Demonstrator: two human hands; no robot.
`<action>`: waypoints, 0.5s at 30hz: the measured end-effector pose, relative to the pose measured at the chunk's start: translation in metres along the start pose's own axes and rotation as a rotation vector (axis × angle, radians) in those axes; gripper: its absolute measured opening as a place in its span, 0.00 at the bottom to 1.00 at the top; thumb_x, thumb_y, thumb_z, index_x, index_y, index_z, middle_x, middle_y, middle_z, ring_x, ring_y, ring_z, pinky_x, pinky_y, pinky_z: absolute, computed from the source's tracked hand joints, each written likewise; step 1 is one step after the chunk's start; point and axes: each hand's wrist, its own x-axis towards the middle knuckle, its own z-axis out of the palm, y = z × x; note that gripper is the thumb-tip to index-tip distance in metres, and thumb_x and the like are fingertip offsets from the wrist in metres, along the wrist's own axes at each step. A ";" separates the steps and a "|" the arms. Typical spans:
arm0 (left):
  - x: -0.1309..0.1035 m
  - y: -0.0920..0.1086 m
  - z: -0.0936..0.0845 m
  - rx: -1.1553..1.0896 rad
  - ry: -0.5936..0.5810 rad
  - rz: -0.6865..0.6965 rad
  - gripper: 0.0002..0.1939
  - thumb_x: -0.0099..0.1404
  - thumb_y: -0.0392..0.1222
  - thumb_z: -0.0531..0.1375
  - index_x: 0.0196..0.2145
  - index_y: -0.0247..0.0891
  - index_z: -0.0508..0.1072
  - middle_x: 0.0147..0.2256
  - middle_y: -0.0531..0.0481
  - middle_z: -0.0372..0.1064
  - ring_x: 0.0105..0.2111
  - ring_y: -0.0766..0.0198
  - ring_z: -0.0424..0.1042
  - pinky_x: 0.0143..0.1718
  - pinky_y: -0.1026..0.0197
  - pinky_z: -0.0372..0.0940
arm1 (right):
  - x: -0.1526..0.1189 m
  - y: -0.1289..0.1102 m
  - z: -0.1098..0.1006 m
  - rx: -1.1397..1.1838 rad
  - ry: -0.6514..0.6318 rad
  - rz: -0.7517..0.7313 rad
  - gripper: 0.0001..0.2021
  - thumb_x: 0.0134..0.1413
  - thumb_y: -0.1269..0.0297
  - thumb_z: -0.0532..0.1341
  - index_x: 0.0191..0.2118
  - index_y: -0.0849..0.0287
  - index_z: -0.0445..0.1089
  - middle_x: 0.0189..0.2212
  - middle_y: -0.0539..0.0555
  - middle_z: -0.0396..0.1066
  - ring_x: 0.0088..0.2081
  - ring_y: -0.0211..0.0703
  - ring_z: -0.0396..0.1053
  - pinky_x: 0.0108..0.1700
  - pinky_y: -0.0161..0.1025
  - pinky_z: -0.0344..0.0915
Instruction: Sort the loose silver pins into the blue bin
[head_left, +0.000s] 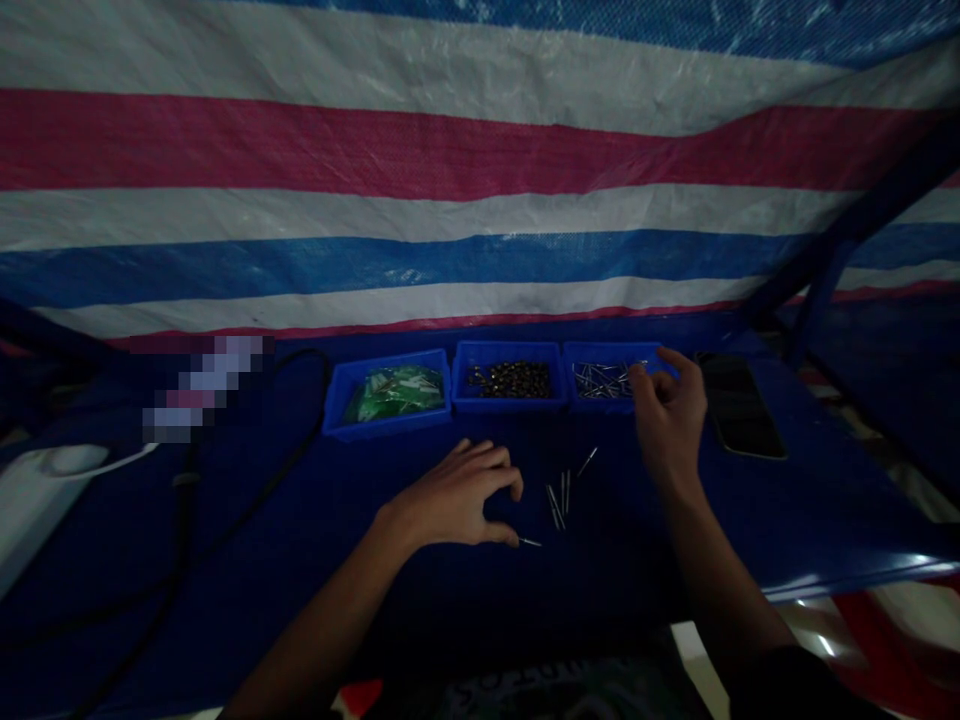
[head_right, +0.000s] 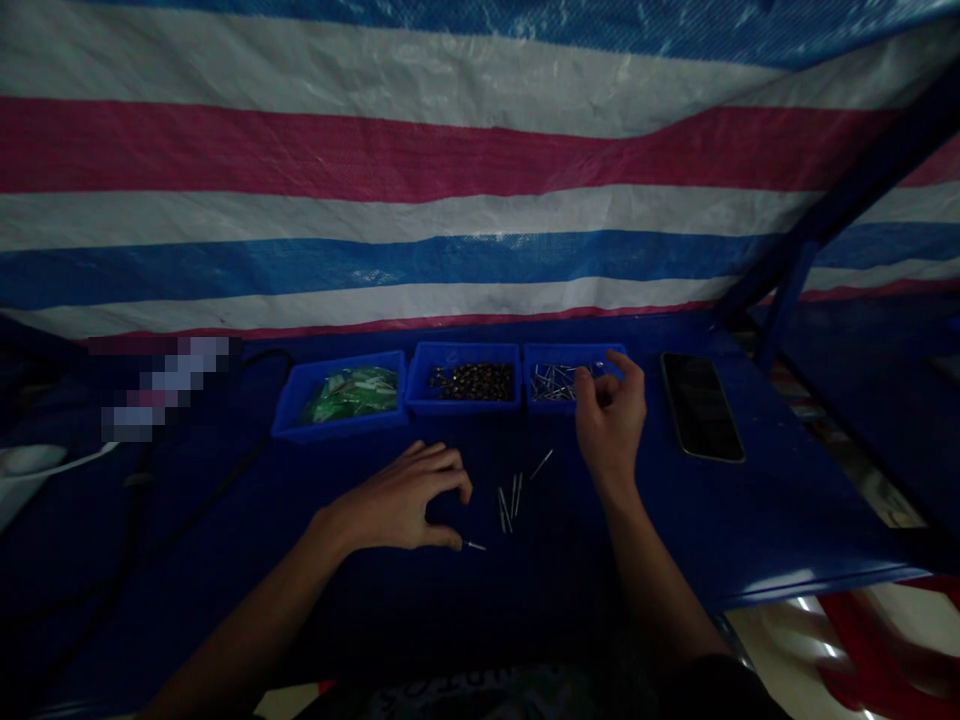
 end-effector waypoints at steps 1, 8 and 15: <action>-0.001 0.001 0.000 0.005 -0.009 0.000 0.19 0.50 0.54 0.64 0.37 0.42 0.69 0.38 0.52 0.62 0.42 0.58 0.62 0.50 0.45 0.52 | 0.001 0.001 0.000 0.023 -0.022 0.028 0.21 0.51 0.60 0.59 0.49 0.62 0.58 0.17 0.42 0.53 0.18 0.32 0.52 0.20 0.32 0.51; -0.001 0.004 0.000 -0.032 -0.062 0.047 0.03 0.57 0.42 0.61 0.30 0.42 0.71 0.34 0.53 0.62 0.40 0.60 0.62 0.49 0.48 0.52 | -0.018 -0.008 0.014 0.009 -0.201 -0.087 0.20 0.52 0.62 0.58 0.50 0.60 0.57 0.18 0.43 0.54 0.19 0.32 0.53 0.21 0.32 0.53; 0.006 -0.004 0.004 -0.095 0.055 0.011 0.05 0.64 0.38 0.54 0.31 0.38 0.67 0.32 0.53 0.64 0.37 0.63 0.64 0.48 0.54 0.55 | -0.033 -0.015 0.019 -0.119 -0.623 -0.254 0.10 0.54 0.62 0.55 0.42 0.59 0.63 0.19 0.45 0.58 0.20 0.33 0.57 0.25 0.33 0.55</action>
